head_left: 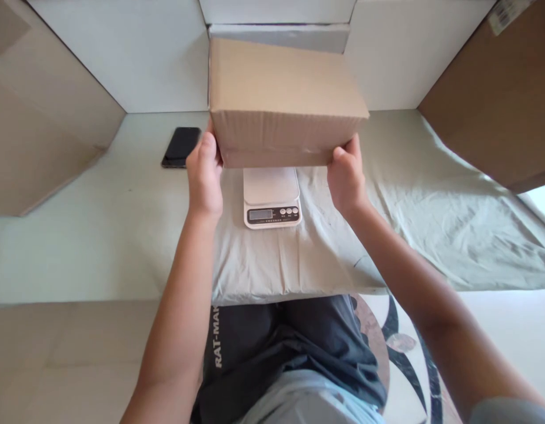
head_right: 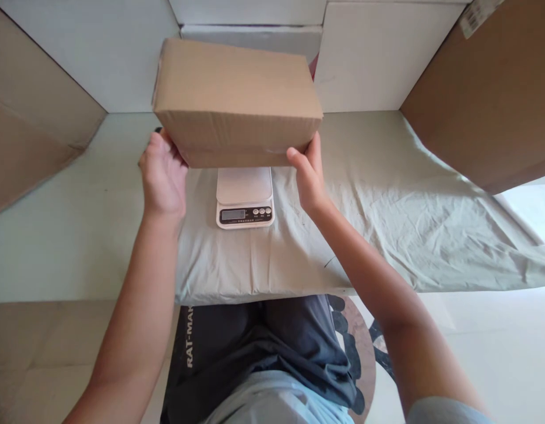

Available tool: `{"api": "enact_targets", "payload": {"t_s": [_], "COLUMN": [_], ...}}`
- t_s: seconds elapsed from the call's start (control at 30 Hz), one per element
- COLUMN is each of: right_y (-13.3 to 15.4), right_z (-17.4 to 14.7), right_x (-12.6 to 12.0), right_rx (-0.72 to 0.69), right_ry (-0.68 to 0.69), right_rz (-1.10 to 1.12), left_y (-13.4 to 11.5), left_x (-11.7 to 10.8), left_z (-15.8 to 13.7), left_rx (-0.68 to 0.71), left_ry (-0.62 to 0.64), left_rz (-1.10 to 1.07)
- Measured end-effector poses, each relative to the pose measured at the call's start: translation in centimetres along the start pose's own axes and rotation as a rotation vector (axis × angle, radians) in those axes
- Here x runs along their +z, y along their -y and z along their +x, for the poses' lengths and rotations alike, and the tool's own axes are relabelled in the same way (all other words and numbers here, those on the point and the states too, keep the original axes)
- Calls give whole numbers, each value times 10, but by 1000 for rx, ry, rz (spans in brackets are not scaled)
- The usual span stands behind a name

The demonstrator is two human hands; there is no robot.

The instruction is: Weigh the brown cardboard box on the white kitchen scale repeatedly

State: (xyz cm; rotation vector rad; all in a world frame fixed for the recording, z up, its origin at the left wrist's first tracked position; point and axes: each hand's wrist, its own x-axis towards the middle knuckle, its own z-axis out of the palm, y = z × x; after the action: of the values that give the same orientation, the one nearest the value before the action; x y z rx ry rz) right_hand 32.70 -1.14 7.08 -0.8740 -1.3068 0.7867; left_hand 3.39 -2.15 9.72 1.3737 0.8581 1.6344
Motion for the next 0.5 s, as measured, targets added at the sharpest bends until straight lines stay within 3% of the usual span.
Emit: {"api": "enact_targets", "payload": {"t_s": [0.2,0.33,0.5], "right_y": [-43,-72,-87], "right_z": [54,53,43], "right_x": [27,34,33], "right_rx": [20,56,87], "right_ry": [-83,-105,-72], "right_rz": [67,129,135], "left_y": [76,107,127], "left_x": [-1,-1,-9], "left_z": [58,58,61], "left_rx": [-85,-211,-247], "left_ry": [-39,-146,-146], "left_rz": [-90,-174,-193]}}
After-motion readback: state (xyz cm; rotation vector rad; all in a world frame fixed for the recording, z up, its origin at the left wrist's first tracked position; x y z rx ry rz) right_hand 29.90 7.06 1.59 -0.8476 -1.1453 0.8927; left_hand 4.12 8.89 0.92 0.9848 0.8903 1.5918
